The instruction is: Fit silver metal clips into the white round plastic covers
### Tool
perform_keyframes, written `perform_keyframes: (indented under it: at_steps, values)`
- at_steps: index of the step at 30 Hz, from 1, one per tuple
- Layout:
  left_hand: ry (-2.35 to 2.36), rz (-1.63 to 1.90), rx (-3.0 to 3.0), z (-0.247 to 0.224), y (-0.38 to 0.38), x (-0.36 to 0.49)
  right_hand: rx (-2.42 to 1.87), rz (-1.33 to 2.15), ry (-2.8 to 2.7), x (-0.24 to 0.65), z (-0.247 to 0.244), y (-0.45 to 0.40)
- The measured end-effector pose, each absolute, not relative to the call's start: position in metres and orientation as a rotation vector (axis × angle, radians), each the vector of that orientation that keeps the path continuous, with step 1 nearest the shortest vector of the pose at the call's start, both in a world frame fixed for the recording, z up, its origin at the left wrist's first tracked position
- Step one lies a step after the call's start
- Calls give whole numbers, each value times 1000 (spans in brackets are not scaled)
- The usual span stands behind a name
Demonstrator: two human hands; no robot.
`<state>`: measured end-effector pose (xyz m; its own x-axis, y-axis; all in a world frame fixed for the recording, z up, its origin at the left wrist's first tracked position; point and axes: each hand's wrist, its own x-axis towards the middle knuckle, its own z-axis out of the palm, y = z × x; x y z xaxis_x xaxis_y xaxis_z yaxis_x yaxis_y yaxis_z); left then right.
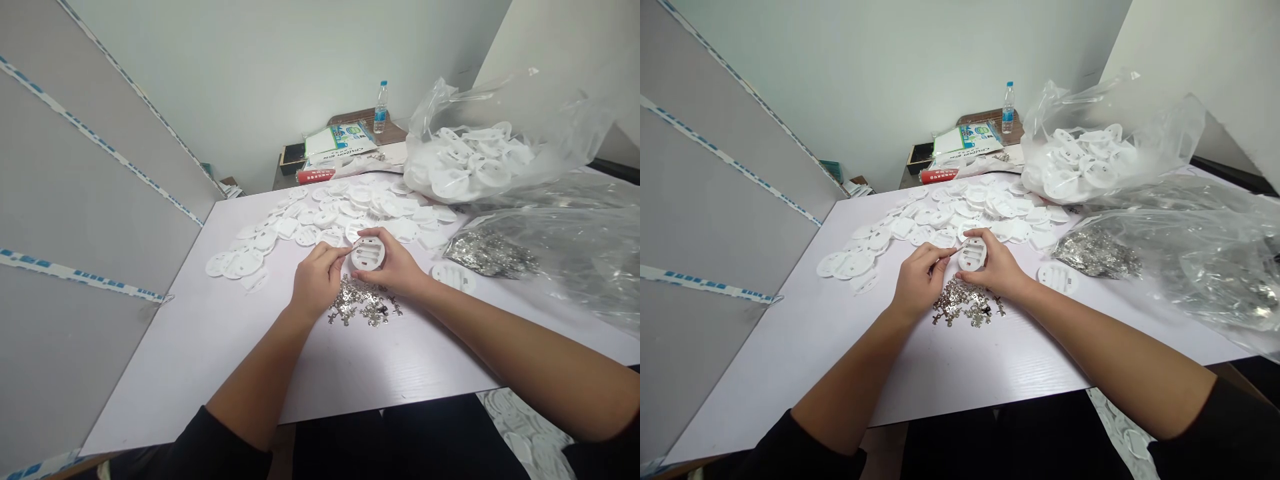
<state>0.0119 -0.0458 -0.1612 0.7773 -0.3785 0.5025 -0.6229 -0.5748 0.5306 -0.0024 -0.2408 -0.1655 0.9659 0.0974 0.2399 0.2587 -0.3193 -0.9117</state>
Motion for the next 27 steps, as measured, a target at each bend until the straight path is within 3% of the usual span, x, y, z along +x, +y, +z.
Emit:
perform_keyframes:
  at_steps: [27]
  values:
    - [-719, 305, 2612, -157, -43, 11, -2149, -221, -446, 1, -175, -242]
